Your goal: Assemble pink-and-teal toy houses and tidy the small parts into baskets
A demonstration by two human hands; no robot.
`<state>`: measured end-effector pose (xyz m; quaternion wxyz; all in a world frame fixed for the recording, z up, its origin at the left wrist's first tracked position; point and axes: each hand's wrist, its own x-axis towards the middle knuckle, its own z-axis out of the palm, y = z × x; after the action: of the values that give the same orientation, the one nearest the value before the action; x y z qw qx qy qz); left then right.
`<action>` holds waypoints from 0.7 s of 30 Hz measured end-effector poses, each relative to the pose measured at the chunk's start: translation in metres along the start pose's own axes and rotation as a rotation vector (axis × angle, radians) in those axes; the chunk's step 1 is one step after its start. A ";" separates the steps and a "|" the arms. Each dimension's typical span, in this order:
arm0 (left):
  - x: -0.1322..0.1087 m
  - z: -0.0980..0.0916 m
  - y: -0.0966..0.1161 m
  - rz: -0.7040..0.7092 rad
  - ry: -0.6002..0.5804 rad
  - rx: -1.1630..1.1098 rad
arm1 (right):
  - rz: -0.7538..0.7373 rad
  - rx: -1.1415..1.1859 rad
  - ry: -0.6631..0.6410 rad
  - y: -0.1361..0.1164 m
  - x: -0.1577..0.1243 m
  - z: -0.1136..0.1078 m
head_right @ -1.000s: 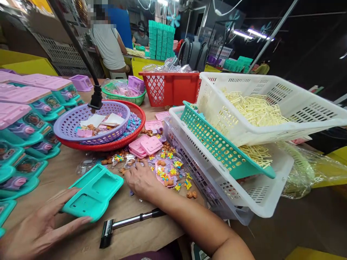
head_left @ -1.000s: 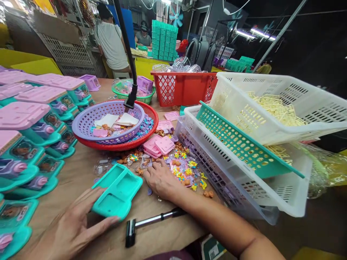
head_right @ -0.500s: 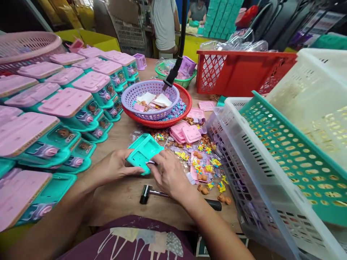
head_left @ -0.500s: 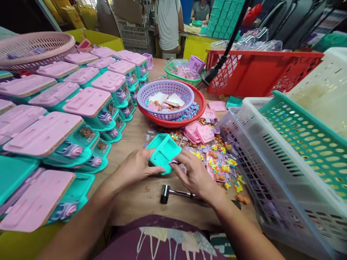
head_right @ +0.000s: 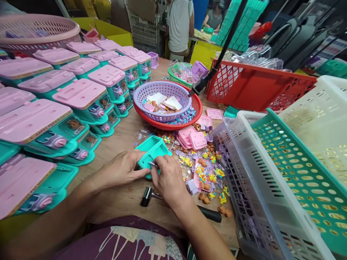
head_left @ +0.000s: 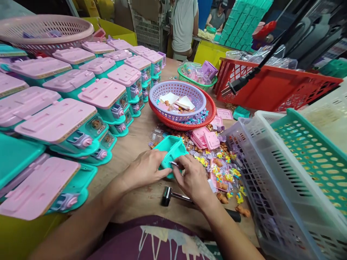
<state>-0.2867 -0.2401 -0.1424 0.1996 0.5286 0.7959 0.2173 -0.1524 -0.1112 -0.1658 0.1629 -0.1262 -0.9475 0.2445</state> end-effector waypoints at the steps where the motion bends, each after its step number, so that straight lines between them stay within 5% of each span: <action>1: 0.000 0.001 0.000 0.002 0.002 0.004 | 0.006 0.001 -0.005 0.000 -0.001 0.000; 8: -0.001 0.001 0.000 -0.004 -0.037 -0.010 | -0.015 0.033 -0.020 0.001 -0.005 0.000; 21: 0.005 0.005 0.006 0.021 -0.084 0.231 | -0.166 -0.398 0.017 -0.010 -0.013 0.007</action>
<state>-0.2813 -0.2322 -0.1430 0.1684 0.5649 0.8011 0.1039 -0.1450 -0.1267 -0.1695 0.1624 -0.0797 -0.9828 0.0374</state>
